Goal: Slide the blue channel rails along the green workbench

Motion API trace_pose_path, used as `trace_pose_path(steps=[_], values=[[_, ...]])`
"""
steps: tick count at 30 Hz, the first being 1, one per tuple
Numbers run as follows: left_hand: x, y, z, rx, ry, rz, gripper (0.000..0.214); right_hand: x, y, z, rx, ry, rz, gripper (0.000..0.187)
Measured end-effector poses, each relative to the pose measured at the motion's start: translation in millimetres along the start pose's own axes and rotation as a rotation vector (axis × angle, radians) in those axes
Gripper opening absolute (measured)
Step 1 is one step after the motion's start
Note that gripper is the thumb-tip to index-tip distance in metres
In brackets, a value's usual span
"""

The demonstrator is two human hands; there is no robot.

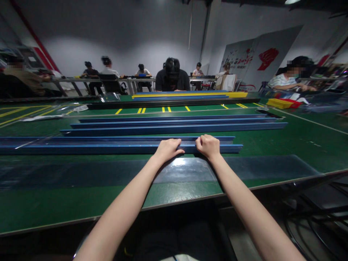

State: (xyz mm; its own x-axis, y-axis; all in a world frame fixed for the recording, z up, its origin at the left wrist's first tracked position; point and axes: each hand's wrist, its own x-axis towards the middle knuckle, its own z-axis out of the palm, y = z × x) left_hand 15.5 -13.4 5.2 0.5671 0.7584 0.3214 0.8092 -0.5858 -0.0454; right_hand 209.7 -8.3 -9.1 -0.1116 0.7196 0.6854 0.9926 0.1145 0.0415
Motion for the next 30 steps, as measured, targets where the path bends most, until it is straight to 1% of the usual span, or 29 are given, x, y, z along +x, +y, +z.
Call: trace_pose_path(steps=[10, 21, 25, 30], values=[[-0.3, 0.8, -1.0, -0.002, 0.005, 0.002, 0.03, -0.2, 0.0, 0.0, 0.005, 0.014, 0.023, 0.032], [-1.1, 1.4, -3.0, 0.004, -0.002, 0.012, 0.029, 2.9, 3.0, 3.7, 0.002, 0.031, 0.004, 0.034], [-1.3, 2.5, -4.0, 0.019, 0.001, 0.022, 0.032, 2.8, 10.8, 2.9, -0.013, 0.013, 0.03, 0.034], [-1.2, 0.2, -2.9, 0.027, 0.017, 0.015, 0.032, 1.5, 31.2, 1.2, -0.051, -0.022, 0.113, 0.035]])
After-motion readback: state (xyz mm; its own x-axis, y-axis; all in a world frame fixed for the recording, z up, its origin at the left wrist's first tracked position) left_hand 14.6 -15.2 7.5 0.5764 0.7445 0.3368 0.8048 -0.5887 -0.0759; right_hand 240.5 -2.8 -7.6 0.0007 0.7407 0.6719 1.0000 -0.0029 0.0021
